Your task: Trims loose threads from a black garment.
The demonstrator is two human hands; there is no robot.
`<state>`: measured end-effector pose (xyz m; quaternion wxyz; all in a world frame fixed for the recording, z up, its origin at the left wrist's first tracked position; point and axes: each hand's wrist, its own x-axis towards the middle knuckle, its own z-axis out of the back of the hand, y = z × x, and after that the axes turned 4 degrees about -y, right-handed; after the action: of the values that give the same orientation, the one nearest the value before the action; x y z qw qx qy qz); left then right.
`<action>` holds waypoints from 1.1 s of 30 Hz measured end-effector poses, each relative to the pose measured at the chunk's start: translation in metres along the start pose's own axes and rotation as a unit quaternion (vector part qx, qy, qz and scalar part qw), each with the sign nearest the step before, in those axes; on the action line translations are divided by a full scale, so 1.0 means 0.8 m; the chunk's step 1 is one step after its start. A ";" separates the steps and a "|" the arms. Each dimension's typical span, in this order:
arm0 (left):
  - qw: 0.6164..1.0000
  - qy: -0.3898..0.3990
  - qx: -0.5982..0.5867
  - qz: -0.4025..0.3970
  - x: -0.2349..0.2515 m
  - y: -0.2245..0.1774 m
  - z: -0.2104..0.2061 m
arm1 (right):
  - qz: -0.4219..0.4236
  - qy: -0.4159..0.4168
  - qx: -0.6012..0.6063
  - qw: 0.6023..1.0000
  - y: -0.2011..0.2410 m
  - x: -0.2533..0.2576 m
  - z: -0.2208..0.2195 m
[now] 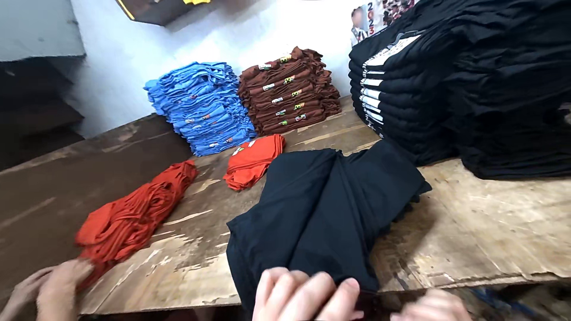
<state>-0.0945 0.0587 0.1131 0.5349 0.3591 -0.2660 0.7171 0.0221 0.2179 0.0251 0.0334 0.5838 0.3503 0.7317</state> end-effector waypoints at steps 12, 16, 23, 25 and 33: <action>0.961 -0.124 -0.085 0.231 0.023 0.034 0.029 | -0.070 0.183 0.115 0.974 -0.041 0.033 0.019; 0.967 0.041 -0.113 0.225 0.014 0.009 -0.005 | -0.070 0.133 0.155 0.977 -0.034 0.031 0.000; 0.985 0.065 -0.006 0.160 0.014 0.015 0.021 | -0.261 0.091 0.024 0.961 -0.067 0.042 0.071; 0.986 0.088 -0.022 0.138 0.023 0.000 0.014 | -0.262 0.128 0.037 0.956 -0.052 0.044 0.053; 0.991 0.114 0.021 0.070 0.040 -0.016 0.002 | -0.275 0.112 0.065 0.953 -0.016 0.047 0.020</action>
<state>-0.0875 0.0794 0.1397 0.5023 0.2666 -0.2127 0.7946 0.0200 0.2525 0.0507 0.1560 0.3802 0.5453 0.7306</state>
